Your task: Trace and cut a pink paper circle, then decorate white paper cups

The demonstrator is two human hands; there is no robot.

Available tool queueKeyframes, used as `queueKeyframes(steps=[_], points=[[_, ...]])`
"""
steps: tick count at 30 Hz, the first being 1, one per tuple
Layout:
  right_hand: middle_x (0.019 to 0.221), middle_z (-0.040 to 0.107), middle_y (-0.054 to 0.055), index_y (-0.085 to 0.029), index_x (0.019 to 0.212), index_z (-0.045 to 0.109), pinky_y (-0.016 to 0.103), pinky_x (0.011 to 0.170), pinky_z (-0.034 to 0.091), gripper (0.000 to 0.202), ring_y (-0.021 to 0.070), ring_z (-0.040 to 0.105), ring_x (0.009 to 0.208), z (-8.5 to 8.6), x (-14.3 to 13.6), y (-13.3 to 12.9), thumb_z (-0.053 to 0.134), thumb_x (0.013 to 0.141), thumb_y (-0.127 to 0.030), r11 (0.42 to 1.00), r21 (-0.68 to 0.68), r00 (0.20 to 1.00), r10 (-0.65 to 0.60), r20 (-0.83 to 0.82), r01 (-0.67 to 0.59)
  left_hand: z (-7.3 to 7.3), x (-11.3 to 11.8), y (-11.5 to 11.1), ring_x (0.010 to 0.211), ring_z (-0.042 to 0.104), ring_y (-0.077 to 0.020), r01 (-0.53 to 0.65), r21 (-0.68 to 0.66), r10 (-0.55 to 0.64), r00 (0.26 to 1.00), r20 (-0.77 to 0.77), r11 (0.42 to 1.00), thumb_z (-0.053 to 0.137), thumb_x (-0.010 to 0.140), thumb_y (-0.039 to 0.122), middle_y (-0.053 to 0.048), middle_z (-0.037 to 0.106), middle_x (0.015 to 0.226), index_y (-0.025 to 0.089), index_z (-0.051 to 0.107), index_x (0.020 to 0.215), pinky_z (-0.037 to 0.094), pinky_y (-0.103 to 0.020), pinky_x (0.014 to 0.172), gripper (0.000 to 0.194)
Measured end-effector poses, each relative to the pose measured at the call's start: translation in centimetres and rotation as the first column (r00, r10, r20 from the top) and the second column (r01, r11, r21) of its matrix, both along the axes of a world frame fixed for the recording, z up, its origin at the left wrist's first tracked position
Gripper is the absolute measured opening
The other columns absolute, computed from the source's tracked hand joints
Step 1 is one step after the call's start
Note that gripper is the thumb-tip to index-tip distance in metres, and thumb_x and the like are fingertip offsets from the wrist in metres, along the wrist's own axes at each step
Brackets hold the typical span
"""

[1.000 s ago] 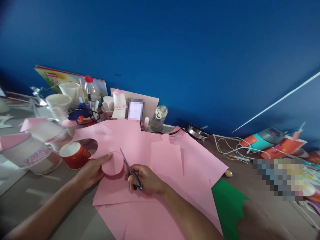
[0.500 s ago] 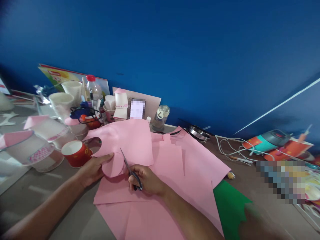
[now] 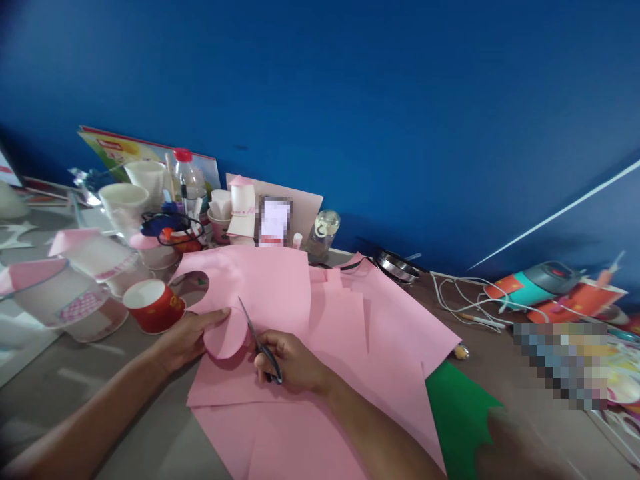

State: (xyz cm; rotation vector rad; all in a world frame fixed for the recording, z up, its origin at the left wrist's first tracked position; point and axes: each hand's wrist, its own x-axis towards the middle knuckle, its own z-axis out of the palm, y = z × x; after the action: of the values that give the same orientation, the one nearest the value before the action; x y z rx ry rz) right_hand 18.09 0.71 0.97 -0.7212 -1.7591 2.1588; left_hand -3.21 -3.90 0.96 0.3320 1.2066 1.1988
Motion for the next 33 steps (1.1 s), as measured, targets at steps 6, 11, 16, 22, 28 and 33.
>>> queueKeyframes(steps=[6, 11, 16, 22, 28, 33], points=[[0.064, 0.055, -0.004, -0.015, 0.086, 0.055, 0.022, 0.05, 0.039, 0.059, 0.0086, 0.053, 0.053, -0.07, 0.0, -0.1, 0.07, 0.069, -0.069, 1.0, 0.008, 1.0, -0.013, 0.016, 0.013, -0.08, -0.04, -0.11, 0.062, 0.072, -0.0238, 0.018, 0.009, -0.018, 1.0, -0.008, 1.0, 0.071, 0.077, 0.02, -0.017, 0.077, 0.072, 0.007, 0.073, 0.068, 0.059, -0.03, 0.064, 0.016], [0.067, 0.054, -0.003, -0.014, 0.087, 0.057, 0.022, 0.05, 0.04, 0.058, 0.0084, 0.053, 0.054, 0.03, -0.1, -0.19, 0.072, 0.069, -0.067, 1.0, -0.003, 0.999, -0.029, 0.023, 0.029, 0.06, -0.01, -0.12, 0.061, 0.071, -0.0226, 0.0, -0.003, 0.0, 0.999, -0.035, 1.0, 0.071, 0.077, 0.019, -0.016, 0.077, 0.071, 0.006, 0.073, 0.068, 0.059, -0.029, 0.062, 0.016], [0.063, 0.054, -0.004, -0.015, 0.085, 0.057, 0.022, 0.049, 0.039, 0.057, 0.0083, 0.051, 0.052, 0.3, -0.15, -0.27, 0.073, 0.068, -0.067, 0.999, -0.014, 0.999, -0.03, 0.034, 0.03, -0.06, -0.12, -0.1, 0.063, 0.072, -0.0251, 0.02, 0.005, -0.02, 0.999, -0.044, 1.0, 0.074, 0.074, 0.022, -0.017, 0.077, 0.072, 0.007, 0.073, 0.069, 0.059, -0.031, 0.064, 0.016], [0.064, 0.054, -0.004, -0.016, 0.084, 0.057, 0.021, 0.047, 0.036, 0.059, 0.0073, 0.049, 0.05, 0.3, -0.22, -0.35, 0.074, 0.065, -0.068, 0.998, -0.031, 0.998, -0.051, 0.038, 0.052, -0.41, -0.18, -0.15, 0.065, 0.073, -0.026, 0.023, 0.027, -0.022, 0.999, -0.046, 0.999, 0.074, 0.074, 0.023, -0.017, 0.077, 0.073, 0.008, 0.073, 0.07, 0.058, -0.032, 0.064, 0.016], [0.062, 0.053, -0.005, -0.016, 0.081, 0.057, 0.02, 0.045, 0.034, 0.056, 0.0063, 0.047, 0.047, 0.01, -0.35, -0.36, 0.075, 0.065, -0.066, 0.997, -0.034, 0.996, -0.071, 0.049, 0.073, 0.09, 0.02, -0.16, 0.061, 0.071, -0.0238, 0.026, 0.029, -0.025, 0.999, -0.038, 0.999, 0.074, 0.074, 0.023, -0.016, 0.077, 0.07, 0.007, 0.073, 0.069, 0.057, -0.03, 0.062, 0.017], [0.062, 0.053, -0.004, -0.015, 0.082, 0.058, 0.02, 0.045, 0.034, 0.054, 0.006, 0.046, 0.048, -0.2, -0.27, -0.33, 0.075, 0.067, -0.065, 0.998, -0.026, 0.997, -0.063, 0.053, 0.065, 0.57, 0.23, -0.19, 0.058, 0.07, -0.022, 0.015, 0.031, -0.014, 0.999, -0.037, 0.999, 0.072, 0.074, 0.021, -0.015, 0.076, 0.068, 0.006, 0.073, 0.068, 0.056, -0.028, 0.061, 0.016]])
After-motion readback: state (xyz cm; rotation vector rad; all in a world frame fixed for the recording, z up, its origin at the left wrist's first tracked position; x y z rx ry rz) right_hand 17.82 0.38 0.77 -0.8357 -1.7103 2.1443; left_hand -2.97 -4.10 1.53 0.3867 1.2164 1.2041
